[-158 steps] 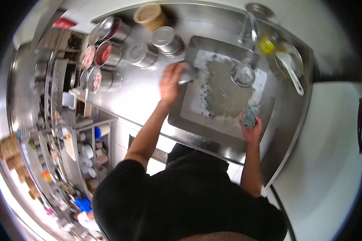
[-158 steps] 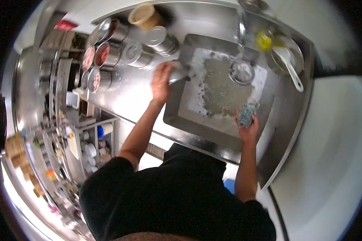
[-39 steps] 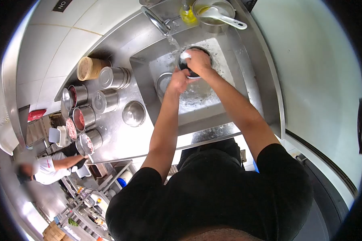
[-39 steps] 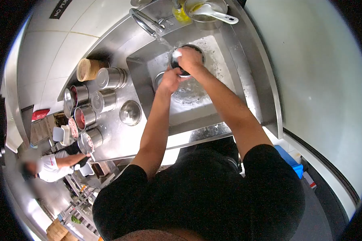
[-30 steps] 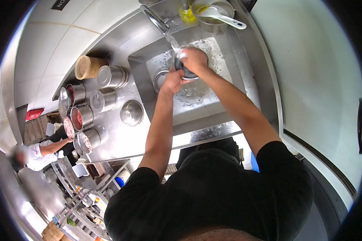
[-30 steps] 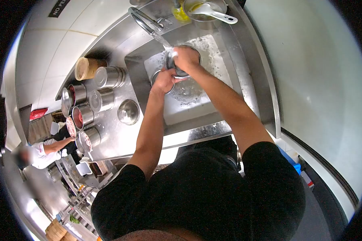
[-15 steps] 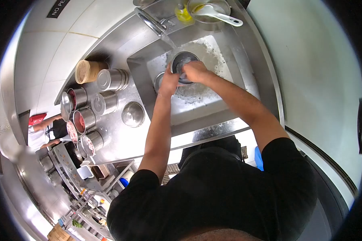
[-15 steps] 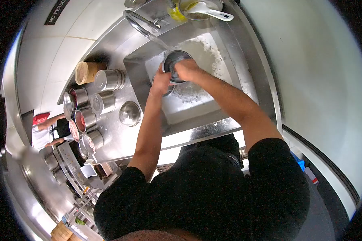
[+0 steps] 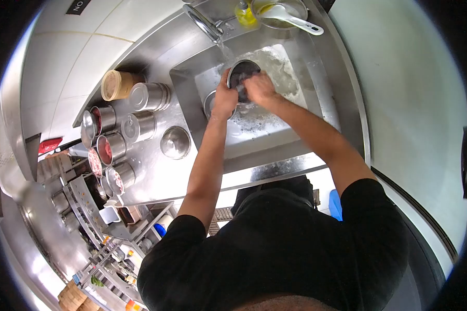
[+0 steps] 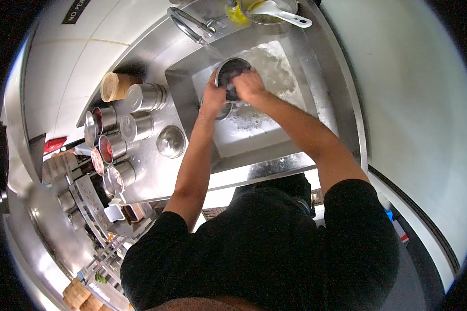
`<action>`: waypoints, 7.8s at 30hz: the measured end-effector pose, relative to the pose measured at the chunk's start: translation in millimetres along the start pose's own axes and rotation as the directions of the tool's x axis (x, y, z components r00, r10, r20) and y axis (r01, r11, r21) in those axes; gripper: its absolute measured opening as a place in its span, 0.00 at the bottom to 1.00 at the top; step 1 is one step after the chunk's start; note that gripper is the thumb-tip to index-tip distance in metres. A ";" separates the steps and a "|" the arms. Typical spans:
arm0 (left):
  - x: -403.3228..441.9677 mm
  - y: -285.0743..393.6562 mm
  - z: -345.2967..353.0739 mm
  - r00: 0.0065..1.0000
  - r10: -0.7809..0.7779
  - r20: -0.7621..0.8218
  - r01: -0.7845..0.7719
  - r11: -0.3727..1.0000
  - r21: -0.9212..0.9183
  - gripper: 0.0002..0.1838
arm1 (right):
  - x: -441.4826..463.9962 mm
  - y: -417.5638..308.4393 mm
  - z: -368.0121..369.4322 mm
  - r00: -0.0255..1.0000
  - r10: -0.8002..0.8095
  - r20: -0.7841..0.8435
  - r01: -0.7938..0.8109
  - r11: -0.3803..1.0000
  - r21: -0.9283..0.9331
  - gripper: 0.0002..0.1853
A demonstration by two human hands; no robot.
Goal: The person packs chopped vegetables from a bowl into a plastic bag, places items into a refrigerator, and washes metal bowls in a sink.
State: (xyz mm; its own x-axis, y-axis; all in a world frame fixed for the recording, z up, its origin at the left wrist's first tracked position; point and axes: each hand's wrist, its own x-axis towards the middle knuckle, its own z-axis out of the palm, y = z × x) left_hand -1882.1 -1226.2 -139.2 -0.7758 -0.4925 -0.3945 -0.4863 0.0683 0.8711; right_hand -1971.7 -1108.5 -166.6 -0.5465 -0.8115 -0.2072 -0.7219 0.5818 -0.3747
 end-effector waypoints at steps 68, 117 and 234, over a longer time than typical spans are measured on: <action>-79.8 -19.3 -86.9 0.787 0.607 -0.109 -0.448 0.684 0.575 0.47 | -139.3 86.3 8.9 0.972 0.233 -0.041 -0.196 0.888 0.417 0.22; 52.7 -99.1 4.8 0.972 -0.224 -0.076 0.205 0.957 -0.205 0.29 | 41.0 -7.1 117.9 0.960 0.165 -0.226 -0.008 0.825 0.565 0.14; -118.8 -101.8 -125.4 0.629 0.718 -0.298 -0.226 0.536 0.814 0.30 | -137.8 94.7 107.2 0.764 0.571 0.300 -0.343 -0.034 0.939 0.28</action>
State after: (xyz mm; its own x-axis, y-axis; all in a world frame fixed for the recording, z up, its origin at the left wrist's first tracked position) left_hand -1690.0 -1283.4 -144.3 -0.7169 -0.5196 0.4649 -0.4127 0.8537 0.3177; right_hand -1919.2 -947.4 -270.4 -0.7022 -0.3048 -0.6434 0.6106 0.2070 -0.7644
